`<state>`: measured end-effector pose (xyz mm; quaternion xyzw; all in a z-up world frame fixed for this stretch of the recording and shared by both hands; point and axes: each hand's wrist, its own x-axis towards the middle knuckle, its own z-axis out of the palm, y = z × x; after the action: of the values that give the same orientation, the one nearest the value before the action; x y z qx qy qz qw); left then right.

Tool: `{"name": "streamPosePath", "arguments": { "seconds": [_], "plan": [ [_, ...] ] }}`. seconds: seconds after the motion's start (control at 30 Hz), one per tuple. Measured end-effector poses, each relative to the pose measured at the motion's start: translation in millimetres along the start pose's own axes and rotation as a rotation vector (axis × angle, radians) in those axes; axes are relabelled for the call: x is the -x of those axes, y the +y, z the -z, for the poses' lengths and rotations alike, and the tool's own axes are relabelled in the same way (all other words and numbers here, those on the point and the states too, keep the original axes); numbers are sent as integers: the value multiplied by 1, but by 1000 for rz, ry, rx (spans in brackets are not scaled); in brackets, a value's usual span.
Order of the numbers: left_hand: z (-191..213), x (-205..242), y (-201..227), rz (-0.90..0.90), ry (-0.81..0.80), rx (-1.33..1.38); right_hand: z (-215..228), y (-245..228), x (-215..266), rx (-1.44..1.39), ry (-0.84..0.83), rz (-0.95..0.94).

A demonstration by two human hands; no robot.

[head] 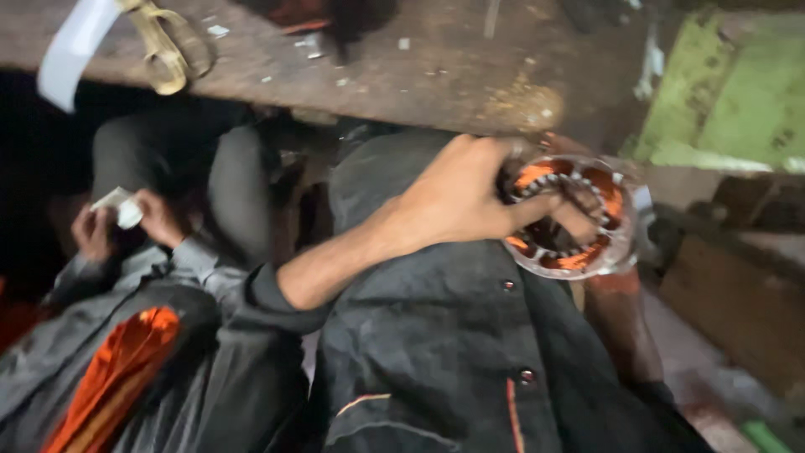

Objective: The person winds copper wire around a motor stator core, using both hands to insert and arrange the wire into slots. They occasionally use a small tool to push the wire into place and adjust the winding.

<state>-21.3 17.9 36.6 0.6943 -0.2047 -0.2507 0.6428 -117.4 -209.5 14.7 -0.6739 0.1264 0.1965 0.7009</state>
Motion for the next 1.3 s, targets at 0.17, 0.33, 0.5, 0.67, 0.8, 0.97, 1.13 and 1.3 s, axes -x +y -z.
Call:
{"name": "streamPosePath", "arguments": {
  "seconds": [0.17, 0.33, 0.5, 0.67, 0.8, 0.97, 1.13, 1.3],
  "plan": [
    [-4, -8, -12, 11, 36, -96, 0, -1, -6, 45, -24, 45],
    [4, -8, -14, 25, -43, -89, 5, -2, -20, 106, -51, 59],
    [8, -4, -12, -24, -35, -130, 6, -3, -23, 116, -66, 63],
    [17, -2, -12, -3, -43, -60, 3, -8, -18, -90, -111, -7],
    [16, -6, -12, 98, -72, 0, 4, -8, -16, 180, 23, 30],
    [16, -9, -8, 146, -90, -15, 0, -11, -18, 266, 24, 52],
    [16, -10, -9, 206, -124, -31, -2, -16, -16, 228, -5, 45],
    [17, -12, -10, 224, -151, -4, 0, -13, -18, 347, -9, 132]
  ]
}}
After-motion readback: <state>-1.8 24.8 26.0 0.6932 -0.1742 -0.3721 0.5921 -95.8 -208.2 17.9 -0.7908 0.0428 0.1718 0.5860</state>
